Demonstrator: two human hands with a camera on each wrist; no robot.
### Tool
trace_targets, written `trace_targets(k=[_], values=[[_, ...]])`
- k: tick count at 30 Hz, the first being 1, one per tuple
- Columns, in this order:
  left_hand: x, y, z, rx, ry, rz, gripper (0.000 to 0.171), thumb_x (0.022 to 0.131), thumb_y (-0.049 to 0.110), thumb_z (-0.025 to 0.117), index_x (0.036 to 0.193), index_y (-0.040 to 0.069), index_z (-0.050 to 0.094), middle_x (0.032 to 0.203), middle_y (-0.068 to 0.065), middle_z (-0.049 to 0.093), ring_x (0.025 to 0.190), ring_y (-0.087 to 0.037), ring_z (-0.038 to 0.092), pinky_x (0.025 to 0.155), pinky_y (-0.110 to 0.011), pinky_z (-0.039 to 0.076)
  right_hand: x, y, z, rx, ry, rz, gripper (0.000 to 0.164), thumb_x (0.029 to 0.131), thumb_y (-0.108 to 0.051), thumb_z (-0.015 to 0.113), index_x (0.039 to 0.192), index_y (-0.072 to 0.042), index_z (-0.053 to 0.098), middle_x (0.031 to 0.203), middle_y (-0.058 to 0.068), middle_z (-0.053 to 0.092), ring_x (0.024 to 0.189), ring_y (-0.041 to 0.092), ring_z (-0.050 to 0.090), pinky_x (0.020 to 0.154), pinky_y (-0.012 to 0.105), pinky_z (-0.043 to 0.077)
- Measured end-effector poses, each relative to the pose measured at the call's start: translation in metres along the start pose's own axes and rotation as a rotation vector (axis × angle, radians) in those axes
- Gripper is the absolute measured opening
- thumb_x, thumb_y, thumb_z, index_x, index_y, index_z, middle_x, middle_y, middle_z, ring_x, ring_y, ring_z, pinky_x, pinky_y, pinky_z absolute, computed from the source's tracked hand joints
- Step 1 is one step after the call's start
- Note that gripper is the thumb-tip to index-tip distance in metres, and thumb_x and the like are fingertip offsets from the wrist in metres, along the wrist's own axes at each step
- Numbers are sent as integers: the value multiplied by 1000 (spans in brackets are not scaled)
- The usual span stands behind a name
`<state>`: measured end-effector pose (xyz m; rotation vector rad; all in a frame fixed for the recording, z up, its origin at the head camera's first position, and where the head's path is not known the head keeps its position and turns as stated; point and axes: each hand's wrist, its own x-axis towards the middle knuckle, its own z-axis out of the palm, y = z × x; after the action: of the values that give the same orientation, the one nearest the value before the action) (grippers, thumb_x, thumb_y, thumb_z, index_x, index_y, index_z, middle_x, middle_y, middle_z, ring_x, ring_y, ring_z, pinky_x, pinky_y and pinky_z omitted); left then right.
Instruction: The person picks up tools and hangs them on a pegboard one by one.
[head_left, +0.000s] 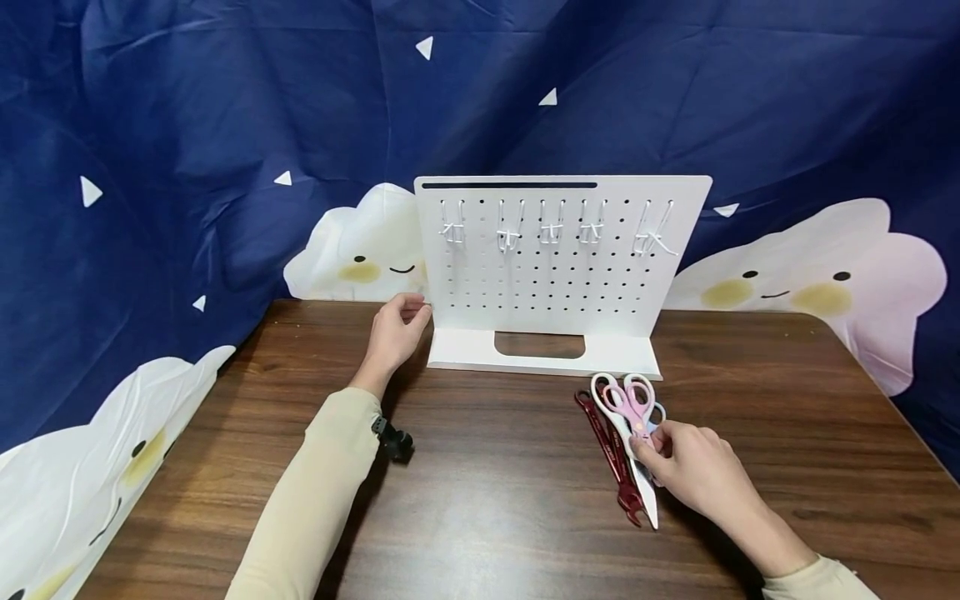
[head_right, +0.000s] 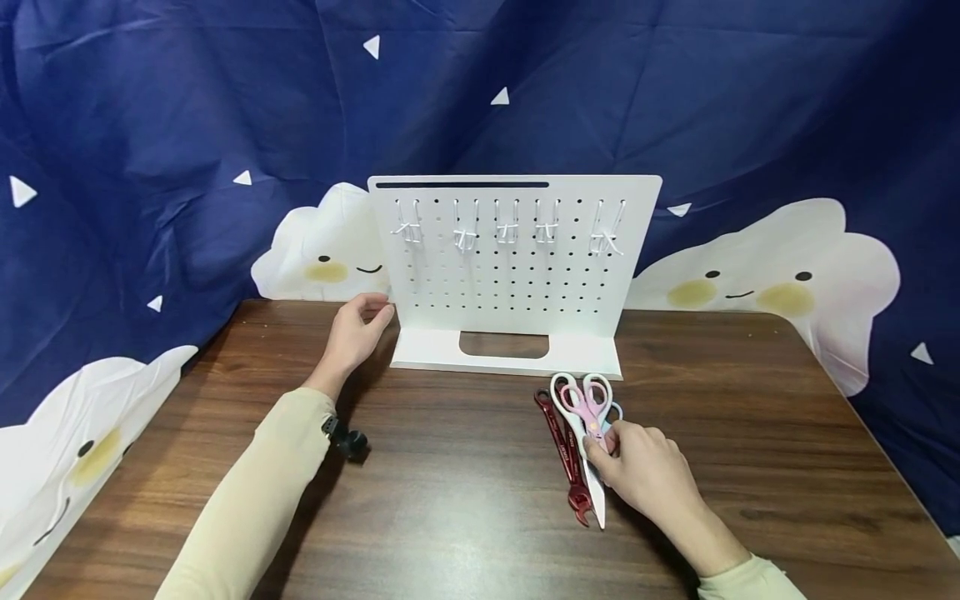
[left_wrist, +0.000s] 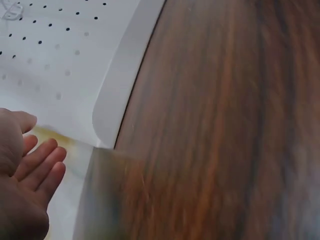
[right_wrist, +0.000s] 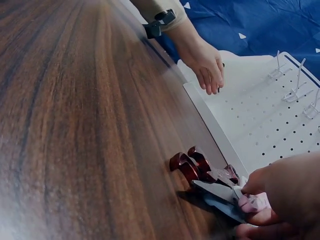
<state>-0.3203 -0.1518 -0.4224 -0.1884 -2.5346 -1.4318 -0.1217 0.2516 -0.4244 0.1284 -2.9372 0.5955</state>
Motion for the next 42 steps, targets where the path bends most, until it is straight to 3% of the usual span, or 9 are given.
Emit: trace_targets(k=[7, 14, 23, 33, 42], values=[[6, 1, 11, -47, 7, -37, 40, 110, 22, 62, 141, -3, 64, 135, -23, 72, 129, -37, 68, 115, -46, 53, -1, 3, -2, 120, -12, 57, 25, 98, -31, 77, 80, -15, 69, 60, -9, 56, 55, 10, 52, 58, 29, 42], [7, 7, 14, -81, -31, -65, 44, 111, 25, 60, 143, -5, 62, 139, -26, 68, 133, -40, 64, 117, -50, 50, 1, 8, -6, 436, -131, 185, 23, 104, -20, 71, 99, 3, 71, 67, 3, 69, 49, 14, 65, 48, 33, 58], [12, 16, 15, -63, -27, -46, 40, 113, 25, 57, 139, -5, 64, 133, -26, 70, 127, -40, 65, 113, -52, 51, 4, 21, -13, 783, -259, 229, 37, 107, -1, 58, 131, 28, 53, 88, 13, 79, 61, 15, 71, 59, 36, 65], [18, 14, 18, -67, 64, -57, 28, 112, 15, 58, 126, -5, 70, 131, -26, 73, 123, -37, 66, 109, -50, 53, 5, 24, -13, 872, -239, 232, 39, 107, 1, 59, 133, 30, 53, 92, 9, 82, 71, 14, 77, 68, 36, 68], [24, 13, 18, -21, 62, -54, 27, 111, 15, 60, 124, -5, 72, 126, -25, 76, 120, -37, 69, 108, -51, 53, 12, 22, -12, 991, -242, 146, 27, 107, 5, 59, 122, 27, 59, 90, 4, 83, 75, 15, 79, 70, 34, 68]])
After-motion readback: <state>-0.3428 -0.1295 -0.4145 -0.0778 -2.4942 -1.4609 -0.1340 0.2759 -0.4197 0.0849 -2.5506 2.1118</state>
